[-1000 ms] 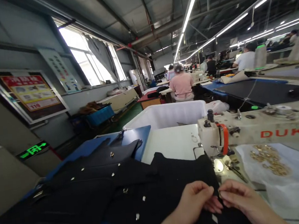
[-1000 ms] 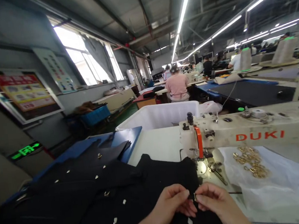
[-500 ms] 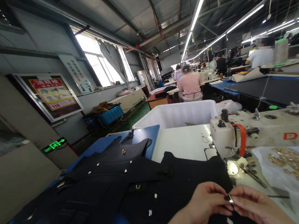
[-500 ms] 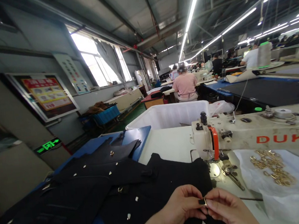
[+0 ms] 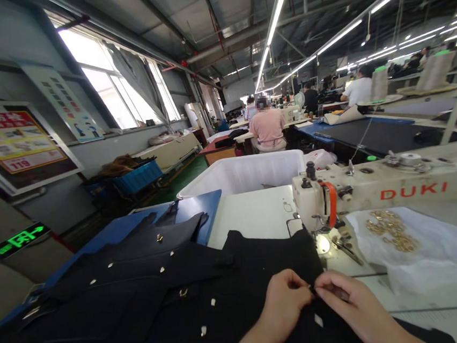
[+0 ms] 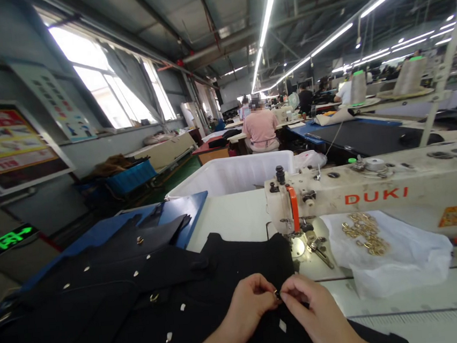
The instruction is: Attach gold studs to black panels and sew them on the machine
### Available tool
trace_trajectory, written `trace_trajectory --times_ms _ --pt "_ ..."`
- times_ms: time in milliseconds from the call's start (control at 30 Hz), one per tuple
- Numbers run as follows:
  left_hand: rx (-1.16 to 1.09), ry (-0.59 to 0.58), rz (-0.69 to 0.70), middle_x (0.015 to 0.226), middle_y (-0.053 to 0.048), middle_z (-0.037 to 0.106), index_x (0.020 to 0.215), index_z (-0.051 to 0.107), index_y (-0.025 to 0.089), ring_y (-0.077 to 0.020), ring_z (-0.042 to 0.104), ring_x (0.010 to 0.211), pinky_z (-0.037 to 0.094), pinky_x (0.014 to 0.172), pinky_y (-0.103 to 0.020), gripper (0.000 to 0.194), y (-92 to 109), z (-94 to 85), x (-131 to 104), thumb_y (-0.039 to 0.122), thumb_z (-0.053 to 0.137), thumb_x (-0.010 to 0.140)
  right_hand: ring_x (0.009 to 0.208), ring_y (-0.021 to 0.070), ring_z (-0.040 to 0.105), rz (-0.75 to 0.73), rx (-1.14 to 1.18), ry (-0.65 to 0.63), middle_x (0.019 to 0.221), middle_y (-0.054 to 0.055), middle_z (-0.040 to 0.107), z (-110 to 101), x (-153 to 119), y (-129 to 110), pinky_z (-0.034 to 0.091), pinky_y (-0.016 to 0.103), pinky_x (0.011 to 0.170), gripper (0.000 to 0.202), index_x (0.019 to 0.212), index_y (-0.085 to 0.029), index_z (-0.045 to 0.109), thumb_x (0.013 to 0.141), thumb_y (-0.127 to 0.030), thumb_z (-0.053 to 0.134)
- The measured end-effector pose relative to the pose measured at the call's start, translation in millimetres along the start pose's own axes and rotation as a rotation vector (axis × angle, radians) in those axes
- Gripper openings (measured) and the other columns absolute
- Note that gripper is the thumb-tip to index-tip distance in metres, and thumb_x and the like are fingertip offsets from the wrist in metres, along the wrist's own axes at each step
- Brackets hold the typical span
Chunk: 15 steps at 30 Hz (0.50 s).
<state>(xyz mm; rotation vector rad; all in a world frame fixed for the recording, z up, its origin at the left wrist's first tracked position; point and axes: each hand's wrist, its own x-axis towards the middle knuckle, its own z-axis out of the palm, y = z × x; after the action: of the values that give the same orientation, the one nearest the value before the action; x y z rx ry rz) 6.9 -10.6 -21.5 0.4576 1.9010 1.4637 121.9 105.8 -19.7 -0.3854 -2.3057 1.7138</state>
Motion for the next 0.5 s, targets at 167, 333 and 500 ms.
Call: trace_trajectory --times_ms 167,333,500 --pt "-0.047 0.007 -0.036 0.053 0.0 0.059 0.057 0.053 0.016 -0.0151 0.055 0.055 0.04 0.056 -0.026 0.014 2 5.8 -1 0.019 0.064 0.049 0.071 0.0145 0.053 -0.012 -0.089 0.053 0.073 0.0 0.058 -3 3 -2 0.041 0.024 0.067 0.018 0.073 -0.019 0.058 0.082 -0.032 0.049" --pt "0.007 -0.064 -0.039 0.065 -0.004 0.066 0.067 0.06 0.014 -0.0183 0.061 0.066 0.044 0.064 -0.028 0.016 14 -22.5 -16 0.023 0.064 0.055 0.07 0.0155 0.055 0.065 0.034 0.007 0.071 0.001 0.059 3 1 3 0.041 0.025 0.065 0.021 0.075 -0.019 0.057 0.082 -0.036 0.047" --pt "0.054 0.477 0.011 0.096 -0.008 0.067 0.089 0.064 0.014 -0.0259 0.059 0.102 0.042 0.096 -0.037 0.031 20 -113.4 -67 0.028 0.068 0.061 0.073 0.016 0.054 -0.003 -0.067 0.008 0.074 0.002 0.056 7 -3 10 0.041 0.027 0.068 0.021 0.075 -0.019 0.054 0.084 -0.035 0.044"
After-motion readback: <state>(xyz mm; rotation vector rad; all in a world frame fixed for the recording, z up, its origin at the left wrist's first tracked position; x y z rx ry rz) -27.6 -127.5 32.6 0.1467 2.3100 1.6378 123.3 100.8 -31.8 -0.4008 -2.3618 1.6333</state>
